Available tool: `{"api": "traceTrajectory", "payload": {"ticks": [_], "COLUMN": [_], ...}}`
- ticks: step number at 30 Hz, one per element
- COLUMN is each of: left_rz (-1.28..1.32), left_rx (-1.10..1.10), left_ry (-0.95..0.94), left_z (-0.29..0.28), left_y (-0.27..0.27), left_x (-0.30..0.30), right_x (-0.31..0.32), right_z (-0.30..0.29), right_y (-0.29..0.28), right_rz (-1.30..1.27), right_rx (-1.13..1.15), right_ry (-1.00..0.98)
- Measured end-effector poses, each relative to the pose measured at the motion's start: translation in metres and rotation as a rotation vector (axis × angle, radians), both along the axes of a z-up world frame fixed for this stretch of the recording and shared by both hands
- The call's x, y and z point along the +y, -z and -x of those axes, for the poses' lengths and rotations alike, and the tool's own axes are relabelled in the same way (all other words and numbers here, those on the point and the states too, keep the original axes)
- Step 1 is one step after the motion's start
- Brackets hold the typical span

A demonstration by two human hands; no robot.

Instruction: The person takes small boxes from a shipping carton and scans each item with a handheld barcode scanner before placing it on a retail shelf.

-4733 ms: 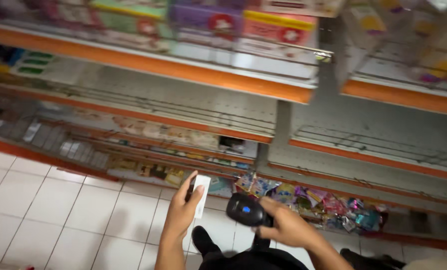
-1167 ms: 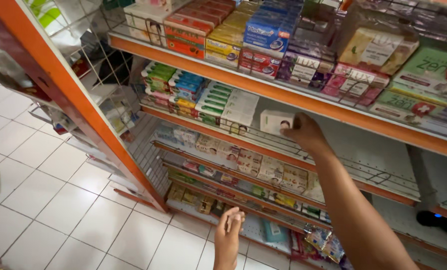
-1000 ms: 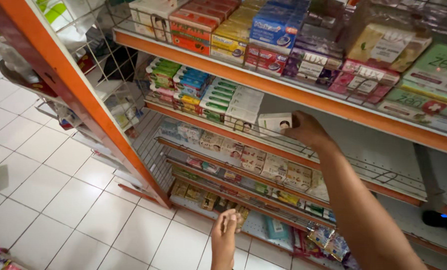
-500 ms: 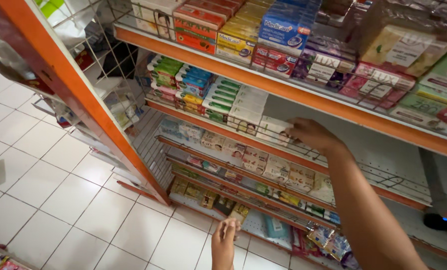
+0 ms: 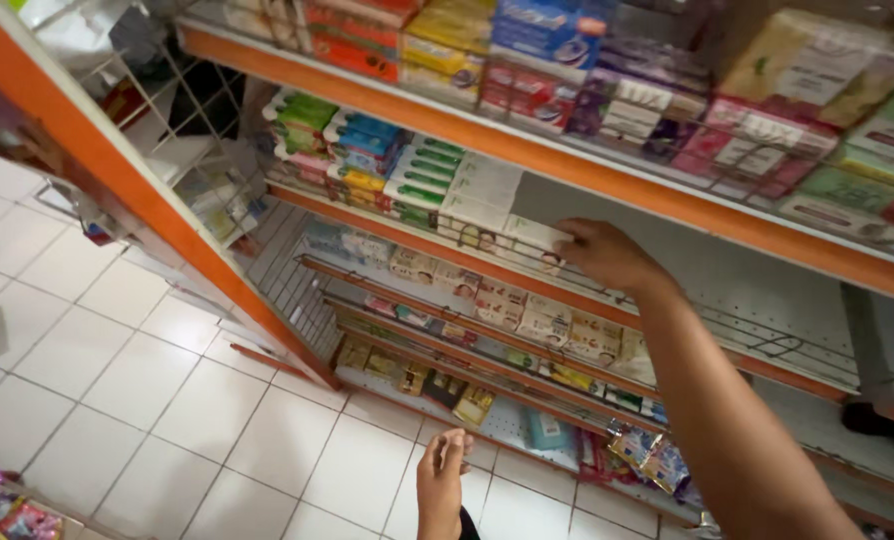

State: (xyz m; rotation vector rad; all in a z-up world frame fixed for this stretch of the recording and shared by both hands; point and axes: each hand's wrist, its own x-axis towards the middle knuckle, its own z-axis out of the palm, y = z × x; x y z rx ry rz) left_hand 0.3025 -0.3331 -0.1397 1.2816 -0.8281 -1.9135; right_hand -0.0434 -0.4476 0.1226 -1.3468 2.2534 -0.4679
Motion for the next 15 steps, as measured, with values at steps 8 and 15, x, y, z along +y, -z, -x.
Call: {"api": "traceTrajectory", "payload": {"ticks": [8, 15], "left_rz": [0.116, 0.150], "left_rx": [-0.053, -0.200], "left_ry": [0.126, 0.347], "left_z": [0.039, 0.105], "left_y": [-0.028, -0.008], "left_x": [0.015, 0.075], "right_x": [0.014, 0.253], "right_z": [-0.017, -0.055], "right_y": [-0.007, 0.113], "right_rz": [0.386, 0.646], "right_rx": [0.049, -0.318], "right_ry": [-0.208, 0.098]}}
